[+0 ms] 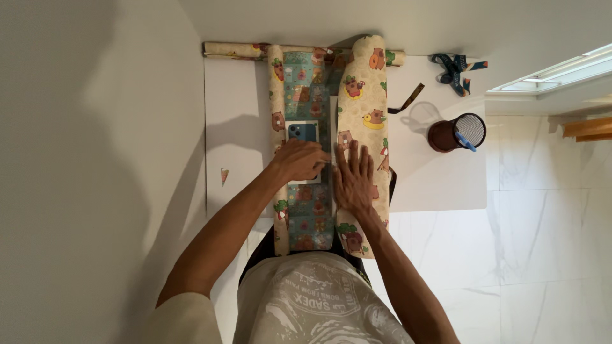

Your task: The person wraps a rectangular St. Yves box with patterned wrapping paper on a white table. They unroll the paper, place the box on it, fold the paper over the box, and secure the edges with tape and scissors.

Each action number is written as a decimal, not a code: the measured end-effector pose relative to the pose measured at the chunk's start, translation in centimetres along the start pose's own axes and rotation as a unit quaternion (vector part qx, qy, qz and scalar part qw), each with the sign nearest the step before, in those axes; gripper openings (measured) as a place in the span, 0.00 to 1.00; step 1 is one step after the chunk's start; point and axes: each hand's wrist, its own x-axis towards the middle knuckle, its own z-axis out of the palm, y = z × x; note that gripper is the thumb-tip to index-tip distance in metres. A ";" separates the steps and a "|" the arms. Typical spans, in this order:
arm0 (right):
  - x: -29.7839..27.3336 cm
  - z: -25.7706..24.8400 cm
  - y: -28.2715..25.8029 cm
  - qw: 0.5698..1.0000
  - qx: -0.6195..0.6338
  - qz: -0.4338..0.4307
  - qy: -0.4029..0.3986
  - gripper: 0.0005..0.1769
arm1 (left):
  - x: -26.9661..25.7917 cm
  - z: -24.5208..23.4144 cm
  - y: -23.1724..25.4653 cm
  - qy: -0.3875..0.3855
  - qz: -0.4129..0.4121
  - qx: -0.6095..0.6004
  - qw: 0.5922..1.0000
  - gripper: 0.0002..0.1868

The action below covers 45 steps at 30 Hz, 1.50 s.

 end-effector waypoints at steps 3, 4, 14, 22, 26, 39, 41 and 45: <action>0.2 -0.4 -0.3 1.000 0.000 0.003 -0.005 0.34 | -0.4 0.1 -0.4 0.065 -0.003 -0.037 0.997 0.17; 0.2 -0.4 -0.4 1.000 0.002 0.005 -0.005 0.34 | -0.5 0.2 -0.3 0.092 -0.003 -0.051 0.994 0.18; 0.5 -0.2 0.8 0.998 0.052 -0.012 -0.015 0.33 | 0.3 1.2 1.1 0.068 -0.108 -0.045 0.991 0.14; 0.5 -0.4 0.2 1.000 -0.009 -0.012 -0.014 0.34 | 1.3 2.5 1.0 0.084 -0.152 -0.086 0.981 0.22; 0.3 -0.3 -0.3 1.000 -0.011 -0.001 -0.014 0.35 | 1.6 2.5 0.4 0.063 -0.175 -0.119 0.975 0.23; 1.1 -6.1 8.7 0.979 0.115 0.049 0.163 0.20 | 0.5 0.4 1.6 0.071 -0.162 -0.105 0.979 0.29; 1.2 -7.7 10.5 0.977 0.087 0.042 0.188 0.23 | 0.3 -0.2 1.9 0.074 -0.162 -0.083 0.981 0.31; 0.7 -10.6 14.4 0.974 0.007 0.090 0.206 0.25 | 0.4 0.0 3.6 0.167 -0.109 -0.002 0.980 0.33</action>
